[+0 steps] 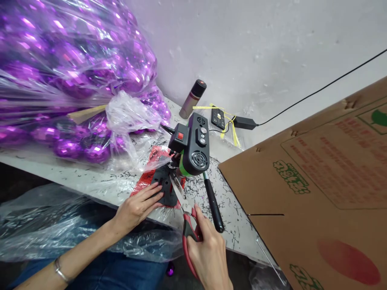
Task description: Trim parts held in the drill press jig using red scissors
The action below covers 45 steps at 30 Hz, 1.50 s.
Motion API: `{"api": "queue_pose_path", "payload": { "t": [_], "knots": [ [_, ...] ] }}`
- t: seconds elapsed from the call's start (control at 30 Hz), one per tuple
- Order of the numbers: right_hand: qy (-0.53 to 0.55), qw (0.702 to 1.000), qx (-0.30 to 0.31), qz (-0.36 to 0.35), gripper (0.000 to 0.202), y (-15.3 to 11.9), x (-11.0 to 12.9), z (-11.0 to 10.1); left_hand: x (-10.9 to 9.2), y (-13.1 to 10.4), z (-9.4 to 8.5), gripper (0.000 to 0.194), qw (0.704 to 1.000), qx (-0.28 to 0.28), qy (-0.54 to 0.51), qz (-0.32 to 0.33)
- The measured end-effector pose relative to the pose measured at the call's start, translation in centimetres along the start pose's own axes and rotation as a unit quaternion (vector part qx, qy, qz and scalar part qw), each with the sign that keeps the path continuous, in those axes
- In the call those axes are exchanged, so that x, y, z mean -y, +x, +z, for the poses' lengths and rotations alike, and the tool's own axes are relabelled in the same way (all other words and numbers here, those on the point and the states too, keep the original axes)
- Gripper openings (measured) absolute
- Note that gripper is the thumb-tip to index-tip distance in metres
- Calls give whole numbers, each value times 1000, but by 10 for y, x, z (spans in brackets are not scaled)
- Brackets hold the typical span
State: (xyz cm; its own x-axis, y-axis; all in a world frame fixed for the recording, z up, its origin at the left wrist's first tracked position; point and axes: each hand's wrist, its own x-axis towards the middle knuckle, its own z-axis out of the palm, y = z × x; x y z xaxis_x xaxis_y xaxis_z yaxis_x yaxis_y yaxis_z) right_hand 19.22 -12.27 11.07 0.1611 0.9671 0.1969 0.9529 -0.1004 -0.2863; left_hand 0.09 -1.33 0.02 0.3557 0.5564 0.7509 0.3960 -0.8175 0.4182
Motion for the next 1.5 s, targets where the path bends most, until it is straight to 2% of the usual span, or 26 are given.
{"api": "queue_pose_path", "payload": {
  "t": [0.43, 0.63, 0.83, 0.97, 1.13, 1.3, 1.5],
  "knots": [
    [-42, 998, -32, -19, 49, 3, 5, -4, -1, 1, -1, 24, 1000, 1, 7, 1],
    [-44, 998, -20, -45, 50, 0, 2, -9, 0, 0, 0, 24, 1000, 3, 4, -2],
    [-24, 999, -26, -17, 52, 2, 0, -4, 0, 0, 0, 23, 1000, 0, 0, 1],
    [-11, 1000, -12, -21, 51, 0, -2, -5, 0, -1, -1, 24, 1000, 4, -11, -4],
    [-8, 1000, -3, 6, 52, 3, 1, -6, 0, 0, -1, 23, 1000, 3, 1, -3],
    [-4, 1000, 6, -6, 52, 3, 1, -6, 0, -1, 0, 23, 1000, 1, -1, -1],
    [-8, 1000, -24, -3, 55, 2, 0, -4, -1, -1, 0, 23, 1000, 2, 5, -3]
  ]
}}
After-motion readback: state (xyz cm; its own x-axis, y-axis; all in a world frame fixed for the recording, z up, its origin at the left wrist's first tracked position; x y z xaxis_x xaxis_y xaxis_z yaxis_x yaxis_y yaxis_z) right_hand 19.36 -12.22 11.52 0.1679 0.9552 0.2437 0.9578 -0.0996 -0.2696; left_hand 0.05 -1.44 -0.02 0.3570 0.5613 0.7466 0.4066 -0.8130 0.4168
